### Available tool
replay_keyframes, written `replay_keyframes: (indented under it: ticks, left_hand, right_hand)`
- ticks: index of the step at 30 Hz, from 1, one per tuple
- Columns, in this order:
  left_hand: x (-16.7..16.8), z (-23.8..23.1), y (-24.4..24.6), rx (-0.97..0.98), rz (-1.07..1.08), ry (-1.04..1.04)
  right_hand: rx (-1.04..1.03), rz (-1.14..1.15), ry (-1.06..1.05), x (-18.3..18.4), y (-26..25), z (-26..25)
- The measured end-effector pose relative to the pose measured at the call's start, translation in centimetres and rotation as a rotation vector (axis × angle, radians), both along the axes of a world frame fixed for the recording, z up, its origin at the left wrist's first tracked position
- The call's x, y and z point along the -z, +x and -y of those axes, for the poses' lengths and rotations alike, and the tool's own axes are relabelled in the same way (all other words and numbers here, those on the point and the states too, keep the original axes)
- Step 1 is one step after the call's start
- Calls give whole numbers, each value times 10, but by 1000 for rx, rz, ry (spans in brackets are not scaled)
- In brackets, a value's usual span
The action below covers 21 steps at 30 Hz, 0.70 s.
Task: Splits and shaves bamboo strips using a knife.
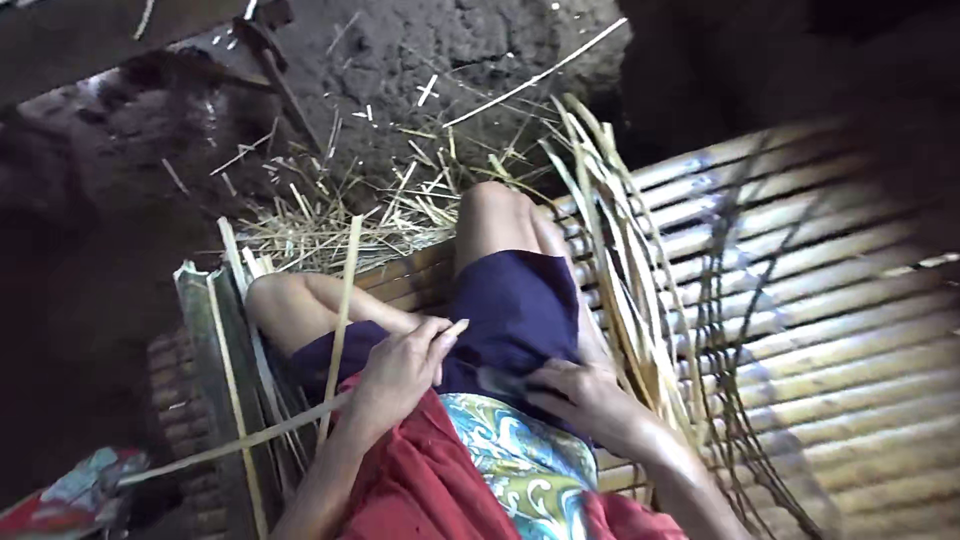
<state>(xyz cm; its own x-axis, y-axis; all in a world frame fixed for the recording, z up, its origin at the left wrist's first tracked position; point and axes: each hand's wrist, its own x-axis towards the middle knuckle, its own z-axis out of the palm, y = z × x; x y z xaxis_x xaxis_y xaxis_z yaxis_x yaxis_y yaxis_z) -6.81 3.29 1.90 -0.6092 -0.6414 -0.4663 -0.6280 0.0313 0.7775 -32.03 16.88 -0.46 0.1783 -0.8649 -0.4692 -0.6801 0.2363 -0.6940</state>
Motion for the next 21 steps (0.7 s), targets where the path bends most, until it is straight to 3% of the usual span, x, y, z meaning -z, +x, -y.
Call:
replay_keyframes:
  ticks: [2,4,8,13,17,21]
  left_hand:
    - [-12,-2,0,-11,-4,24]
    - [-14,-6,-1,-24,-37,47]
    - [-15,-10,-3,-64,-14,13]
    - [-28,-17,5,-74,157,-74]
    - [-31,-24,13,-127,296,5]
    - [-23,-33,20,-252,229,44]
  right_hand:
    - [-74,-3,-64,-5,13,18]
    - [29,10,-297,-4,24,36]
    - [73,196,-437,-7,42,69]
    - [-36,273,-431,4,54,84]
    - [-34,301,-415,20,74,82]
    - [17,186,-546,28,96,79]
